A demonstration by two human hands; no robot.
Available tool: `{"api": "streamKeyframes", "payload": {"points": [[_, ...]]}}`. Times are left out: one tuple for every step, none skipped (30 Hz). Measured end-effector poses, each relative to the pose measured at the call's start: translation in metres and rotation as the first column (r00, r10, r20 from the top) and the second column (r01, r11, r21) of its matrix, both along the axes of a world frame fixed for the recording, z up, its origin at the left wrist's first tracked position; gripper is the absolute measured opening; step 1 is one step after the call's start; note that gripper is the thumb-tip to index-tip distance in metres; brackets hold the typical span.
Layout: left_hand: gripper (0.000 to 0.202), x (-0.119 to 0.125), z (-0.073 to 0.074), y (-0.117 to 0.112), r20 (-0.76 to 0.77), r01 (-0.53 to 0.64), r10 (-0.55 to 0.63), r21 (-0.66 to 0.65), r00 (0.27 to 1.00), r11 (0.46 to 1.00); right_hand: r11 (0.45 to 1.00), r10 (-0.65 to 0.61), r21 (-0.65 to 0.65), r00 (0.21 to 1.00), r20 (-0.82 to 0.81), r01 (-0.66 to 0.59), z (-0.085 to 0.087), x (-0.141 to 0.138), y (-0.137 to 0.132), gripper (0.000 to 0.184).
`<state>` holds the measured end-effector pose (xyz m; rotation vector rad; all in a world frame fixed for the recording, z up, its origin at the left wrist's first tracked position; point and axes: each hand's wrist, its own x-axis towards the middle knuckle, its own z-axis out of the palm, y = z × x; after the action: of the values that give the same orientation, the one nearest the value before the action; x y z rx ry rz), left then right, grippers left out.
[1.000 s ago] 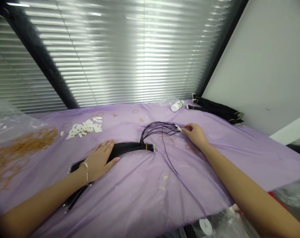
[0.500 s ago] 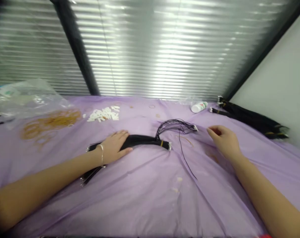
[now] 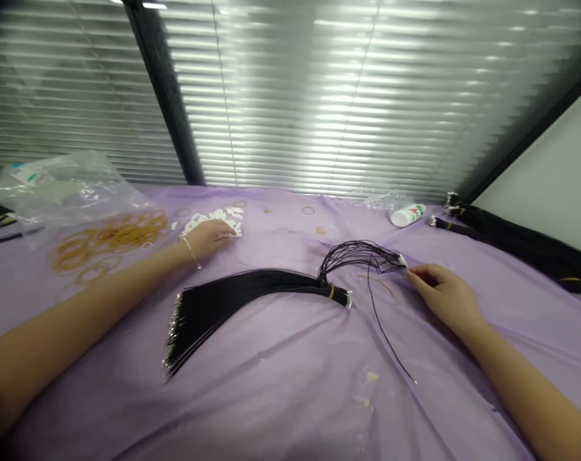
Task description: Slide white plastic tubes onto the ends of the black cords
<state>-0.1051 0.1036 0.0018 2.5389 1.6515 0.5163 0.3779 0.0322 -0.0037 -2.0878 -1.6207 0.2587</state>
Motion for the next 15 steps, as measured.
{"api": "streamKeyframes", "payload": {"points": [[0.027, 0.008, -0.002, 0.003, -0.002, 0.019, -0.019, -0.004, 1.000, 1.000, 1.000, 0.012, -0.014, 1.000, 0.004, -0.012, 0.001, -0.001, 0.000, 0.019], [0.026, 0.015, -0.003, 0.007, -0.003, 0.024, -0.024, -0.009, 1.000, 1.000, 1.000, 0.015, -0.024, 1.000, 0.006, -0.015, 0.002, -0.002, -0.001, 0.019], [0.024, 0.020, -0.003, 0.011, -0.002, 0.017, -0.017, -0.012, 1.000, 1.000, 0.999, 0.019, -0.035, 1.000, 0.008, -0.019, 0.003, -0.002, -0.001, 0.019], [0.024, 0.023, -0.004, 0.014, 0.002, 0.000, 0.000, -0.015, 1.000, 1.000, 0.999, 0.026, -0.046, 1.000, 0.010, -0.026, 0.003, -0.001, -0.001, 0.019], [0.023, 0.025, -0.003, 0.018, 0.011, -0.021, 0.021, -0.016, 1.000, 1.000, 0.998, 0.030, -0.053, 0.999, 0.014, -0.029, 0.003, 0.000, 0.000, 0.019], [0.023, 0.025, -0.003, 0.020, 0.025, -0.040, 0.041, -0.017, 0.999, 0.999, 0.998, 0.040, -0.056, 0.999, 0.022, -0.038, 0.003, 0.001, -0.001, 0.018], [0.023, 0.024, -0.001, 0.021, 0.044, -0.057, 0.058, -0.016, 0.997, 0.998, 0.998, 0.045, -0.047, 0.998, 0.037, -0.044, 0.003, 0.003, -0.001, 0.016], [0.023, 0.022, 0.001, 0.020, 0.070, -0.071, 0.072, -0.015, 0.995, 0.997, 0.998, 0.060, -0.032, 0.996, 0.059, -0.058, 0.003, 0.005, -0.001, 0.015], [0.024, 0.019, 0.004, 0.017, 0.101, -0.080, 0.081, -0.013, 0.992, 0.997, 0.997, 0.082, 0.001, 0.992, 0.091, -0.083, 0.003, 0.006, -0.002, 0.015], [0.024, 0.017, 0.008, 0.012, 0.134, -0.086, 0.088, -0.014, 0.987, 0.996, 0.992, 0.107, 0.058, 0.985, 0.138, -0.115, 0.005, 0.006, -0.003, 0.015], [0.025, 0.014, 0.013, 0.004, 0.164, -0.090, 0.092, -0.019, 0.982, 0.996, 0.976, 0.147, 0.128, 0.970, 0.195, -0.174, 0.008, 0.003, -0.004, 0.015], [0.024, 0.012, 0.018, -0.005, 0.198, -0.084, 0.089, -0.035, 0.976, 0.996, 0.945, 0.207, 0.198, 0.944, 0.257, -0.261, 0.012, -0.003, -0.005, 0.015], [0.023, 0.010, 0.023, -0.016, 0.241, -0.073, 0.086, -0.061, 0.967, 0.995, 0.895, 0.280, 0.254, 0.905, 0.319, -0.366, 0.019, -0.014, -0.006, 0.015], [0.022, 0.009, 0.027, -0.029, 0.310, -0.049, 0.079, -0.102, 0.948, 0.994, 0.832, 0.357, 0.294, 0.859, 0.366, -0.471, 0.027, -0.029, -0.007, 0.014], [0.021, 0.009, 0.030, -0.042, 0.435, 0.000, 0.068, -0.156, 0.898, 0.988, 0.756, 0.466, 0.286, 0.791, 0.397, -0.589, 0.036, -0.049, -0.008, 0.013]]}}
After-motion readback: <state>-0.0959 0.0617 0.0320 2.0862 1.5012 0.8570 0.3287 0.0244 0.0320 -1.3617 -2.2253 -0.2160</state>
